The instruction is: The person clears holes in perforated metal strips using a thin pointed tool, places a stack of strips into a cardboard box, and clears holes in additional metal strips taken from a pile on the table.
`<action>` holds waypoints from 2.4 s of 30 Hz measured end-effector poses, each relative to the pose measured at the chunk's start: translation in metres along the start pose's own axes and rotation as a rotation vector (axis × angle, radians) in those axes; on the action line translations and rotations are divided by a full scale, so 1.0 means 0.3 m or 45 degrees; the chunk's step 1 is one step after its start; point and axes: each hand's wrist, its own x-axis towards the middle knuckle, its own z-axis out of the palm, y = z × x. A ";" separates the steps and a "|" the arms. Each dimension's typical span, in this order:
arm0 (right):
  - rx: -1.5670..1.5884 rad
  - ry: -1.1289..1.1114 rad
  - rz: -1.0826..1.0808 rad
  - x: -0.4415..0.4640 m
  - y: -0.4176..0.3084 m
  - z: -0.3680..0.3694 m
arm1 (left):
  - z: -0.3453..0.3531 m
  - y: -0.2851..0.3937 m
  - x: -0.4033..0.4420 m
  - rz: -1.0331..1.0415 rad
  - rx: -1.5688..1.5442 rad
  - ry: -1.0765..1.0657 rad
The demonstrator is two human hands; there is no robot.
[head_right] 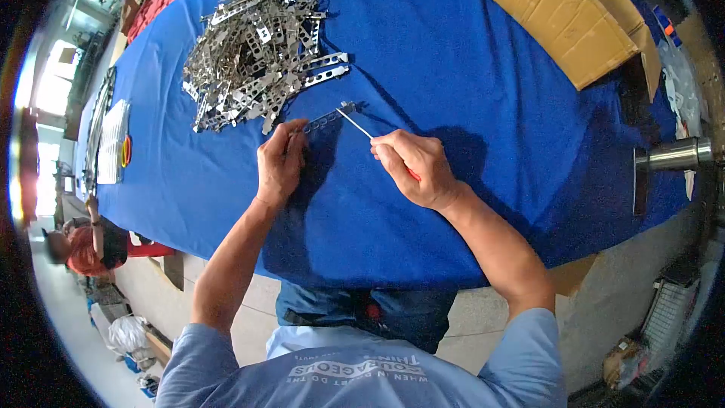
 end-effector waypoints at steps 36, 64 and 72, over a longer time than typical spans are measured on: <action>-0.128 0.054 -0.012 -0.009 0.022 0.033 | 0.011 -0.022 0.006 0.241 0.080 0.016; 0.007 -0.028 0.127 -0.012 0.017 0.024 | 0.009 -0.026 0.004 0.252 0.058 0.001; -0.007 0.025 0.122 -0.007 0.026 0.015 | 0.010 -0.020 0.006 0.258 0.079 0.020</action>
